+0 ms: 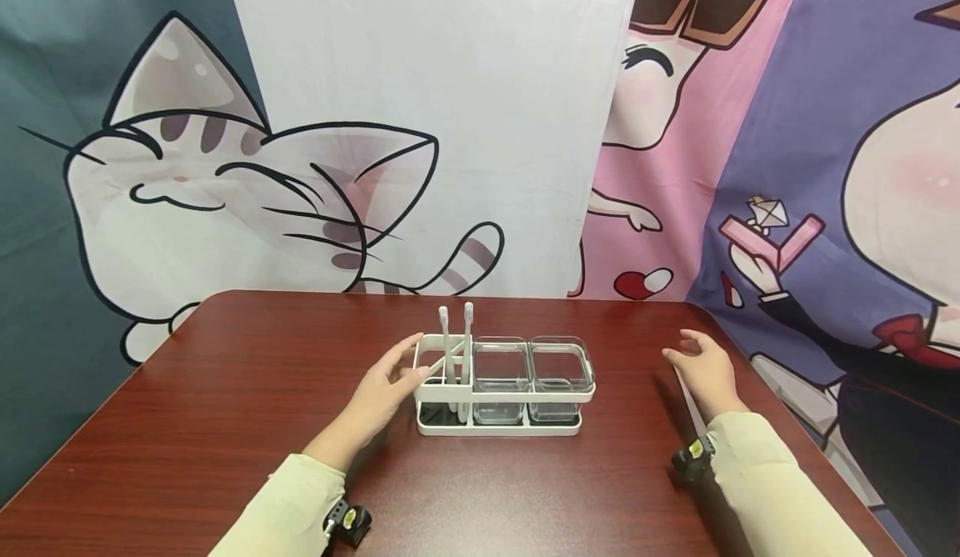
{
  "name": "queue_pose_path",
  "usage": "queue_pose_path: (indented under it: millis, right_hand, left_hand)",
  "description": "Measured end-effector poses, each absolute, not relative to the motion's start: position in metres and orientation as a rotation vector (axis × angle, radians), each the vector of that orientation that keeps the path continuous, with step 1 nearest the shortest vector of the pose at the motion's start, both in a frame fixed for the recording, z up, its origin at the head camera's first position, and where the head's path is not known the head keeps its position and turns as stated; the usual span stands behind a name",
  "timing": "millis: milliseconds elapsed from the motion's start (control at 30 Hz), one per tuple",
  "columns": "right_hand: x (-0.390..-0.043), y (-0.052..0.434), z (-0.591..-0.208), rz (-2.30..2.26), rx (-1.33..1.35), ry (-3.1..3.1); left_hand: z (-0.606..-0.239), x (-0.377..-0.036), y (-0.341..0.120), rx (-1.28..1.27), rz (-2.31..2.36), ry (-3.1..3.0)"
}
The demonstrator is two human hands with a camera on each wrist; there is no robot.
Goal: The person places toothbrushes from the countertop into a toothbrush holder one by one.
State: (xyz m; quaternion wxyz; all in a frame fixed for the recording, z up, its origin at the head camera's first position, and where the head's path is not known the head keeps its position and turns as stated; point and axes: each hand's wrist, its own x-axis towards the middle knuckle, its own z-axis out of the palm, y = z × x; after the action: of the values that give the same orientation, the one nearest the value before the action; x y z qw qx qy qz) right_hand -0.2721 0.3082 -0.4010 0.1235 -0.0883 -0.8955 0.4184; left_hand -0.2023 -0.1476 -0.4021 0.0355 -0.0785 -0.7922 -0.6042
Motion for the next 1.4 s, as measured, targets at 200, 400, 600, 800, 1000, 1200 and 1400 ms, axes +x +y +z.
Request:
queue_pose_path:
  millis: [200,400,600,800,1000,1200,1400]
  right_hand:
    - [-0.273,0.314,-0.404,1.221,-0.328,-2.621]
    - [-0.276,0.318,-0.407,1.197,-0.393,-2.645]
    - [-0.280,0.319,-0.408,1.176,-0.438,-2.681]
    - [-0.283,0.321,-0.406,1.137,-0.426,-2.744]
    - [-0.285,0.325,-0.406,1.093,-0.423,-2.826]
    - [-0.287,0.329,-0.408,1.174,-0.453,-2.813]
    - [-0.288,0.333,-0.410,1.209,-0.429,-2.813]
  left_hand:
    - [-0.402,-0.202,-0.148,-0.249,-1.858,-2.434]
    - [-0.400,-0.202,-0.148,-0.242,-1.855,-2.439]
    - [-0.400,-0.202,-0.148,-0.227,-1.844,-2.451]
    - [-0.400,-0.202,-0.149,-0.219,-1.831,-2.470]
    - [-0.401,-0.203,-0.149,-0.231,-1.858,-2.456]
    - [-0.401,-0.202,-0.148,-0.252,-1.894,-2.433]
    - [-0.400,-0.201,-0.148,-0.262,-1.874,-2.441]
